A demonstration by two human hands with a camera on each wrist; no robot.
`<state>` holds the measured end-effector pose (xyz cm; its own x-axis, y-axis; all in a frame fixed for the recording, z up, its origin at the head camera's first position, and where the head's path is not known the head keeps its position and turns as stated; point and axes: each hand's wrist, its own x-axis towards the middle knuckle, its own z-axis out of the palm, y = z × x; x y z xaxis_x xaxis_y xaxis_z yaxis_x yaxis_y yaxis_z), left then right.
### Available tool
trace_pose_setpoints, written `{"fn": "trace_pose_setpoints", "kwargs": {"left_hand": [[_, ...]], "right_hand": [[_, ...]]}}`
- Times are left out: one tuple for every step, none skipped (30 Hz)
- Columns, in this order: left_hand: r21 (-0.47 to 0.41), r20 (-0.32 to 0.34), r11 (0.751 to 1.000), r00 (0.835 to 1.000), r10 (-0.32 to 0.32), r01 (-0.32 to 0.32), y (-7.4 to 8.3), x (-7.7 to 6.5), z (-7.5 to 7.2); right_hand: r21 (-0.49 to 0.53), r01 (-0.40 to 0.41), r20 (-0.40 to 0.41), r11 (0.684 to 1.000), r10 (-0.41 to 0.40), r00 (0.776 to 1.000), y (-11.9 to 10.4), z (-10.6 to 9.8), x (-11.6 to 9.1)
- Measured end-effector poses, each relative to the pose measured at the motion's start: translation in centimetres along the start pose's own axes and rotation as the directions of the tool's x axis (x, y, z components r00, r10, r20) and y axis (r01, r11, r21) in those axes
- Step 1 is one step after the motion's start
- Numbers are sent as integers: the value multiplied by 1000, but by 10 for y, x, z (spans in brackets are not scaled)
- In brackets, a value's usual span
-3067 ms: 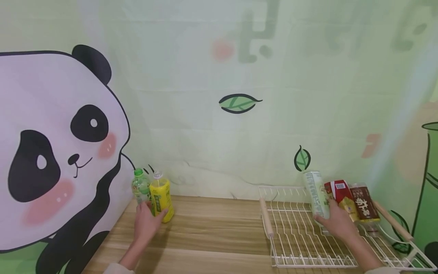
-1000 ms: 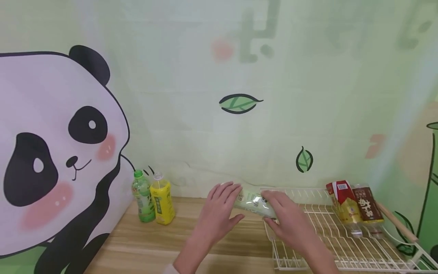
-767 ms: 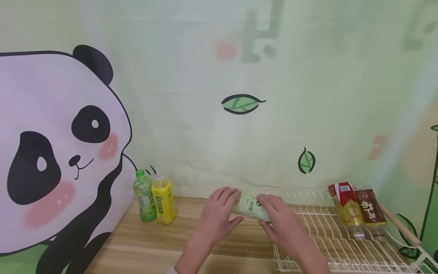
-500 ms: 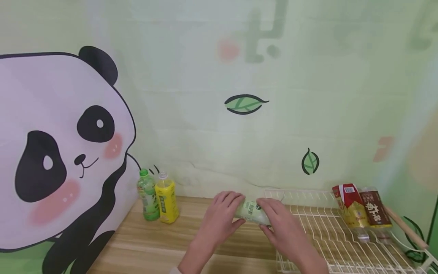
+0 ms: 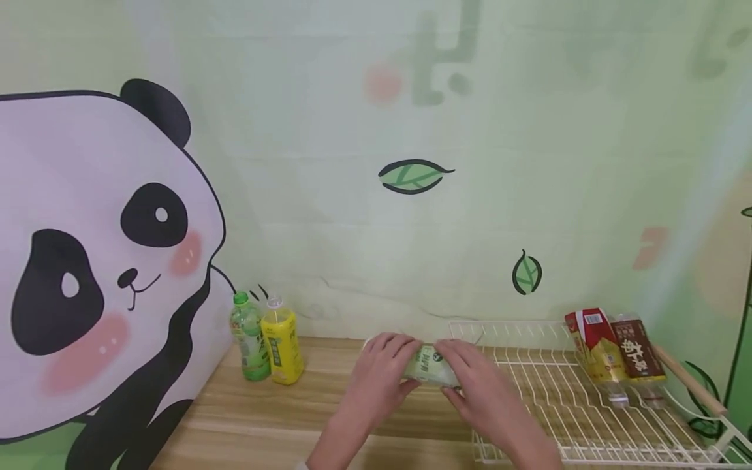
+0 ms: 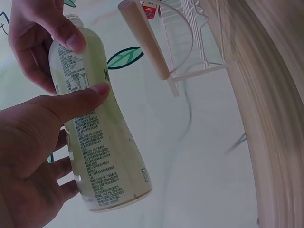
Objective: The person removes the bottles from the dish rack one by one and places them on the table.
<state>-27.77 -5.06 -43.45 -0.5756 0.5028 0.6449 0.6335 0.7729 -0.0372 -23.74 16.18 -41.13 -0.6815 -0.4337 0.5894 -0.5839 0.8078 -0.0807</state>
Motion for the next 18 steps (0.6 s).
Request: {"fn": "trace_pose_setpoints", "kwargs": {"left_hand": [[2,2,1000,1000,-7,7,0,1,-1],[4,5,1000,1000,-13,13,0,1,-2],[7,10,1000,1000,-19,19,0,1,-3],[7,18,1000,1000,-20,20,0,1,-3],[5,26,1000,999,-22,21,0,1,-3],[5,36,1000,999,-23,23,0,1,-3],[5,45,1000,999,-27,27,0,1,-2],[2,55,999,998,-33,33,0,1,-2],[0,62,999,997,-37,37,0,1,-2],[-1,69,999,997,-41,41,-1,1,-2],[-4,75,999,996,-44,44,-1,1,-2],[-6,80,999,996,-45,46,-2,1,-3],[-9,82,999,996,-45,46,-2,2,-3],[-13,85,999,995,-44,45,-2,2,-4],[-15,87,999,995,-41,43,-2,2,-5],[-18,88,999,995,-39,41,-1,2,-5],[-20,89,999,995,-37,39,-1,2,-6],[-19,90,999,995,-35,37,-1,2,-6]], "right_hand": [[-3,-1,-3,1000,1,1000,0,0,0],[-5,1,-7,1000,-1,1000,0,0,0],[-10,3,-9,1000,-3,1000,0,1,0],[-18,4,-10,1000,-4,1000,0,1,0],[-26,7,-12,1000,-8,1000,-1,2,-1],[-37,10,-11,999,-10,1000,-1,3,-2],[-45,15,-10,999,-15,1000,-1,4,-2],[-49,21,-10,999,-21,1000,-1,5,-2],[-53,24,-8,998,-24,1000,-1,5,-1],[-54,26,-6,998,-26,1000,-1,6,-1],[-50,26,-5,998,-27,1000,-1,6,0],[-49,26,0,998,-26,1000,-1,6,0],[-46,23,4,999,-23,1000,-1,6,1],[-42,20,9,999,-19,1000,-1,6,1],[-37,15,14,999,-14,1000,0,6,1],[-34,10,19,999,-9,1000,0,6,1],[-29,4,22,1000,-3,1000,0,7,1],[-29,-2,26,1000,3,1000,0,7,0]]}}
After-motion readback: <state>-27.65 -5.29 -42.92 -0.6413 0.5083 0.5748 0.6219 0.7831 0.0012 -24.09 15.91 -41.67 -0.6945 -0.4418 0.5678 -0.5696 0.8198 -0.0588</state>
